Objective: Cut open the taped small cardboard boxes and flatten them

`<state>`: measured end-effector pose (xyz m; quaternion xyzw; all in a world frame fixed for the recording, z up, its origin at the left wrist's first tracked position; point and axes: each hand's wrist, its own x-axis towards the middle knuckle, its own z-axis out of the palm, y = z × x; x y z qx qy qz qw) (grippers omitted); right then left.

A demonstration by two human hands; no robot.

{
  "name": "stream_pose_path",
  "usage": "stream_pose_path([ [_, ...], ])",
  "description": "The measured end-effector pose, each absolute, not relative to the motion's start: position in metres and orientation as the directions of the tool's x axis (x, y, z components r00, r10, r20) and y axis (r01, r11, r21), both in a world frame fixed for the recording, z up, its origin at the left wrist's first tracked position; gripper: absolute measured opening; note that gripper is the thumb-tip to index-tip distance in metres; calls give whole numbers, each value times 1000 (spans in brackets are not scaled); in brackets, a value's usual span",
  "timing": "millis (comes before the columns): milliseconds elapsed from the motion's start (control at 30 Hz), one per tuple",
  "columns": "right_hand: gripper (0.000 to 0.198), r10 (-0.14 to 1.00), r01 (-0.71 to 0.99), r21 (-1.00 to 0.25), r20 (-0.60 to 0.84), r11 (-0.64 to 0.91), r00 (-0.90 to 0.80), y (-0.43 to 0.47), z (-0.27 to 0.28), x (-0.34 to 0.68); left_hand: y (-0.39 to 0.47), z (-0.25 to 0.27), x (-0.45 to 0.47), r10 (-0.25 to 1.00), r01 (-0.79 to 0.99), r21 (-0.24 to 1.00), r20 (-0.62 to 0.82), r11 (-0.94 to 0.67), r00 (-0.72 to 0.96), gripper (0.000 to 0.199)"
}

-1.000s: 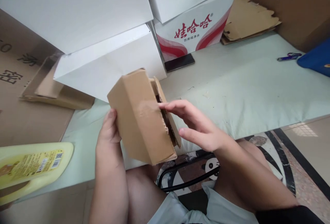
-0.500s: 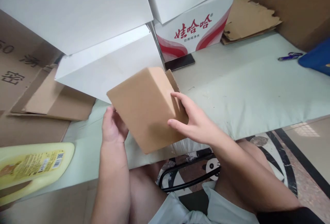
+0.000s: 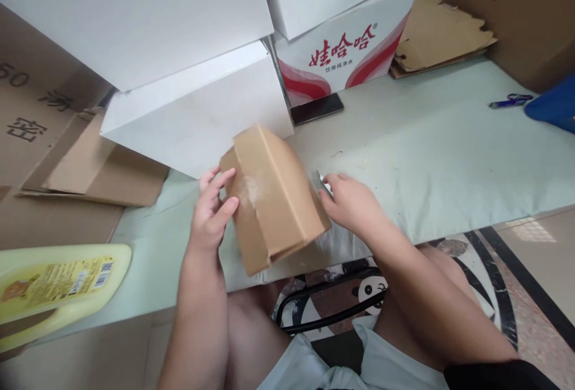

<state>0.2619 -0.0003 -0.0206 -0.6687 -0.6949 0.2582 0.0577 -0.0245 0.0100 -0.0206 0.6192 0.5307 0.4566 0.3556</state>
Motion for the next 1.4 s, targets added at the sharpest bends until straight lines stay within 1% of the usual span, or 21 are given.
stream_pose_path([
  [67, 42, 962, 944, -327, -269, -42, -50, 2, -29, 267, 12, -25, -23, 990, 414, 899, 133, -143, 53, 59],
  [167, 35, 952, 960, -279, -297, -17, -69, 4, -38, 271, 14, -30, -21, 990, 420, 896, 125, -144, 73, 59],
  [333, 22, 942, 955, -295, -327, -22, -79, 10, -42, 268, 15, -34, -21, 982, 409, 893, 179, -186, 56, 55],
  [400, 29, 951, 953, -301, -304, -45, -51, 11, -36, 268, 14, -37, -20, 975, 403, 888, 211, -223, 74, 56],
  [433, 37, 962, 939, -337, -270, -65, -31, 10, -31, 270, 13, -38, -19, 969, 400, 883, 229, -245, 90, 57],
  [467, 47, 974, 906, -416, -226, -84, -13, 8, -25, 271, 13, -39, -18, 963, 400, 876, 245, -269, 112, 57],
  [500, 54, 984, 837, -539, -179, -99, 1, 4, -18, 273, 13, -40, -17, 957, 405, 867, 258, -291, 134, 57],
  [533, 55, 990, 716, -691, -137, -103, 9, 0, -10, 275, 13, -41, -16, 950, 413, 855, 271, -312, 156, 57],
  [567, 50, 994, 537, -838, -110, -95, 4, -5, -2, 276, 13, -40, -15, 942, 424, 842, 286, -334, 175, 57],
  [600, 42, 995, 325, -942, -96, -86, -16, -10, 5, 277, 13, -40, -13, 934, 437, 825, 303, -357, 192, 56],
  [633, 35, 995, 125, -989, -90, -84, -47, -15, 12, 278, 12, -39, -11, 924, 453, 806, 321, -381, 206, 55],
  [667, 30, 995, -41, -996, -73, -76, -74, -20, 18, 278, 12, -38, -9, 915, 469, 786, 340, -404, 219, 55],
  [700, 28, 995, -155, -986, -51, -64, -88, -23, 23, 278, 11, -37, -7, 904, 485, 763, 357, -427, 234, 55],
  [767, 28, 998, -239, -971, -6, -21, -62, -28, 28, 276, 9, -36, 0, 886, 521, 717, 383, -464, 262, 54],
  [833, 33, 1000, -219, -975, 18, 21, 13, -31, 30, 274, 6, -35, 9, 878, 556, 680, 391, -478, 277, 55],
  [900, 42, 998, -202, -979, 12, 24, 65, -34, 32, 273, 2, -34, 19, 881, 590, 656, 383, -471, 279, 56],
  [1067, 59, 998, -168, -985, -38, -27, 59, -37, 36, 273, -5, -34, 36, 877, 624, 619, 379, -478, 297, 57],
  [1200, 66, 997, -103, -994, 15, 23, 77, -36, 32, 271, -6, -34, 39, 881, 622, 625, 361, -472, 305, 57],
  [1233, 63, 997, -83, -996, 37, 43, 75, -37, 30, 270, -7, -34, 39, 883, 625, 625, 358, -468, 303, 57],
  [1300, 51, 997, -14, -998, 59, 60, 56, -39, 28, 267, -7, -34, 39, 879, 631, 613, 362, -476, 312, 57],
  [1400, 28, 999, 196, -980, 43, 41, 7, -43, 29, 264, -7, -34, 41, 856, 636, 575, 382, -515, 349, 56],
])
